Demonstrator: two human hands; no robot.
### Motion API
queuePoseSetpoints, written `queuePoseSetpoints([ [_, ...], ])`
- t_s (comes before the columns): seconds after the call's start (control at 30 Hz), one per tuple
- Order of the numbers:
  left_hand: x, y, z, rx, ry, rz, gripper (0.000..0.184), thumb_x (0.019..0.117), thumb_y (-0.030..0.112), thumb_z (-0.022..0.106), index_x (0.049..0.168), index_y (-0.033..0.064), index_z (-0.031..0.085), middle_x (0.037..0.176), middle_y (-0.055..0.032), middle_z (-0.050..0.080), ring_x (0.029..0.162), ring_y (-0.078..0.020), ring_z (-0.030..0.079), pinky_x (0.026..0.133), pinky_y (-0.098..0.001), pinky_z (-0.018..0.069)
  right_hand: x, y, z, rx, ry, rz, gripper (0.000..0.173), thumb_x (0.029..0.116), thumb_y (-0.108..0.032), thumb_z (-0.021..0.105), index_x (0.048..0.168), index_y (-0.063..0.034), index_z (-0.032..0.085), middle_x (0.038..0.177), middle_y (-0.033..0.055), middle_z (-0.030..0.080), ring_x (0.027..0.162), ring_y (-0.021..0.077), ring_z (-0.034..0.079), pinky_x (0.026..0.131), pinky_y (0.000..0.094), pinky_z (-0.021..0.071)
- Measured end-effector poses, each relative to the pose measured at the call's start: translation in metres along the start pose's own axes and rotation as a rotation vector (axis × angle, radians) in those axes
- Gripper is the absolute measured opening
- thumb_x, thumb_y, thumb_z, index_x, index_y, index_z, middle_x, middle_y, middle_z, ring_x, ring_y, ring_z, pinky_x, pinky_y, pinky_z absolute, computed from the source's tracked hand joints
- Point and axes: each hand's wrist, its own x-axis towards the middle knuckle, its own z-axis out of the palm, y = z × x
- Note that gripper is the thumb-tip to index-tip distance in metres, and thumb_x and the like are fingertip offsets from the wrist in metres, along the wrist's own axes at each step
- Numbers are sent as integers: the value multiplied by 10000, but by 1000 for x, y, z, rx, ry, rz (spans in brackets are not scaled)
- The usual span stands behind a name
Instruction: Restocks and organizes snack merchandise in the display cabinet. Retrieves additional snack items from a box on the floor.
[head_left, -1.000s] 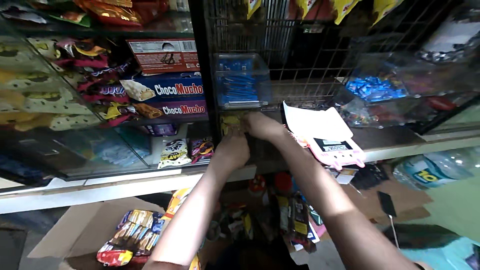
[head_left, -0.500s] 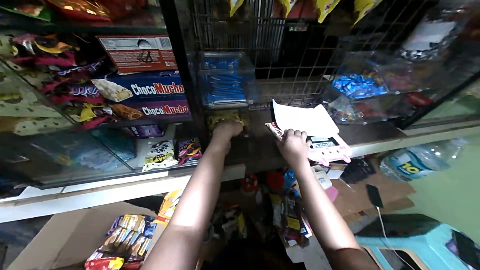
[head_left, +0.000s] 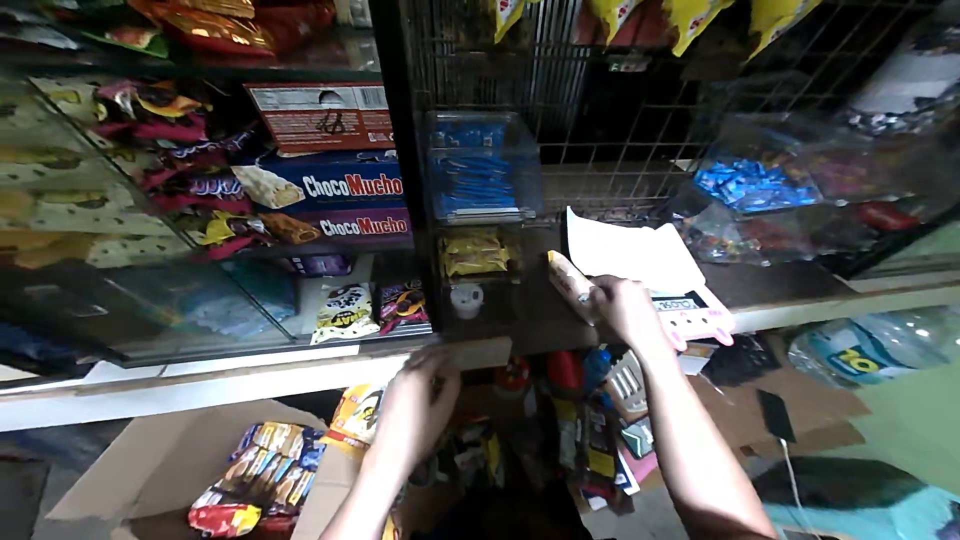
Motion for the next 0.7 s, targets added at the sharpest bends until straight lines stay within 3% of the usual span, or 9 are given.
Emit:
queuePoseSetpoints([
  [0.07,-11,-23,0,-82,-34,-128,299,1035,153,517,1168,-29,713,1084,-201,730,979,-323,718,894,-507,557,0,8,1,59,68,-14,227,1031,-45,539,1131,64,712,1019,273,716,988,440,690,927,605,504],
  [0.17,-19,-45,2,-337,-130,-317,332,1061,141,467,1267,-40,655,1187,-204,701,1021,-280,714,897,-458,567,-13,6,-3,69,160,-44,198,1009,-5,553,1080,86,714,1003,275,712,963,427,692,908,578,517],
  [0.3,-19,-51,14,-646,-149,-458,351,1078,107,399,1345,-55,560,1230,-174,665,970,-178,695,821,-341,570,-45,-16,-18,13,473,-381,151,944,26,596,970,87,731,928,255,702,845,402,699,787,544,560],
  [0.4,-23,-45,30,-515,-10,-236,352,1024,63,494,1335,-79,576,1285,-213,644,993,-221,702,852,-377,583,-55,-43,-22,-17,576,-674,129,902,5,613,925,56,729,898,207,698,811,332,696,719,438,585],
  [0.5,-22,-34,44,-398,161,28,356,955,55,554,1266,-103,627,1391,-294,542,970,-206,687,775,-304,581,-48,-77,-5,-193,468,-822,134,879,54,645,979,75,732,929,220,685,871,367,703,679,429,598],
  [0.6,-19,-21,44,-404,148,9,382,946,70,574,1294,-83,618,1499,-333,389,993,-170,654,754,-249,555,-22,-99,15,-381,251,-879,161,891,102,632,1041,123,687,1047,258,668,1039,420,674,764,466,591],
  [0.7,-18,-19,43,-422,102,-46,418,955,92,576,1344,-59,592,1541,-322,327,1036,-183,640,780,-260,554,11,-103,31,-447,172,-915,148,919,113,592,1044,131,669,1142,262,645,1134,420,636,834,464,577],
])
